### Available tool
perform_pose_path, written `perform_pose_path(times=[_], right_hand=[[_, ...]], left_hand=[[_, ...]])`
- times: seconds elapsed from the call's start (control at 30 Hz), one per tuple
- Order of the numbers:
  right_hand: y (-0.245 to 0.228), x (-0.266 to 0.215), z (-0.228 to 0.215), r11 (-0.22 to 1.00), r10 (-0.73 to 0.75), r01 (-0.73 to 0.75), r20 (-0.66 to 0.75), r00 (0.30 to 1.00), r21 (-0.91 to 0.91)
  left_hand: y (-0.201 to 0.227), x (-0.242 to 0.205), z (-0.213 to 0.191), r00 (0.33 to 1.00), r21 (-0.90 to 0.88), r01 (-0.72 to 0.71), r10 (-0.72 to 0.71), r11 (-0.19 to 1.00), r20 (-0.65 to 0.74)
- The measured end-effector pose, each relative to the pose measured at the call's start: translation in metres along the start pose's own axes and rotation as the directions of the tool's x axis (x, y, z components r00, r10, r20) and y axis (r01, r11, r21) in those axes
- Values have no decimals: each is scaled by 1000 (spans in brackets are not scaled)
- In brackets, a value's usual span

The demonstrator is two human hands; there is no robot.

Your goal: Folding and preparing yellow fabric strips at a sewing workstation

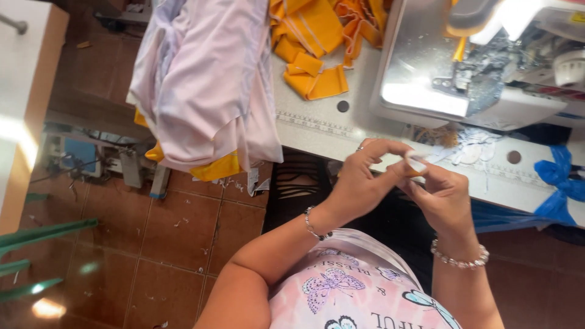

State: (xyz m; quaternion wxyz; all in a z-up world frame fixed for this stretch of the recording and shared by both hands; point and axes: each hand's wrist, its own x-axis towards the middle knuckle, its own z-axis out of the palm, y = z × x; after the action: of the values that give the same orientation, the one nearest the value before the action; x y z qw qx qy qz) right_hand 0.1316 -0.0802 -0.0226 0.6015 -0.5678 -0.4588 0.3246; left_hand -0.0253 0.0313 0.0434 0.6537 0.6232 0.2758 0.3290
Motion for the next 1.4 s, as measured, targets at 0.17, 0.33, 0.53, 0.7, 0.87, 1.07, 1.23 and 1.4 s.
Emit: perform_pose_path(times=[0.17, 0.33, 0.53, 0.7, 0.87, 1.07, 1.23, 1.4], right_hand=[[-4, 3, 10, 994, 77, -73, -44, 996, 86], [-28, 9, 19, 991, 124, -120, -65, 990, 62], [-23, 10, 15, 986, 142, -138, -37, 989, 96], [-26, 13, 9, 992, 124, -127, -143, 982, -9], [-28, 14, -1, 977, 215, -211, -202, 955, 43], [-48, 24, -3, 962, 250, -273, -318, 915, -28], [-44, 29, -6, 960, 228, -270, -353, 908, -73], [-17, 24, -5, 947, 307, -318, -364, 879, 31]], left_hand=[[1, 10, -3, 998, -147, 58, -56, 987, 16], [13, 14, -7, 997, -201, 75, -69, 977, 40], [15, 18, -6, 997, -206, 66, -55, 976, 56], [21, 26, -6, 999, -109, 31, -27, 994, 39], [39, 57, -1, 994, -70, -84, 89, 994, 64], [43, 94, 12, 951, 106, -295, 281, 949, 131], [24, 116, 20, 886, 291, -463, 434, 837, 163], [11, 121, 19, 856, 429, -512, 481, 744, 190]])
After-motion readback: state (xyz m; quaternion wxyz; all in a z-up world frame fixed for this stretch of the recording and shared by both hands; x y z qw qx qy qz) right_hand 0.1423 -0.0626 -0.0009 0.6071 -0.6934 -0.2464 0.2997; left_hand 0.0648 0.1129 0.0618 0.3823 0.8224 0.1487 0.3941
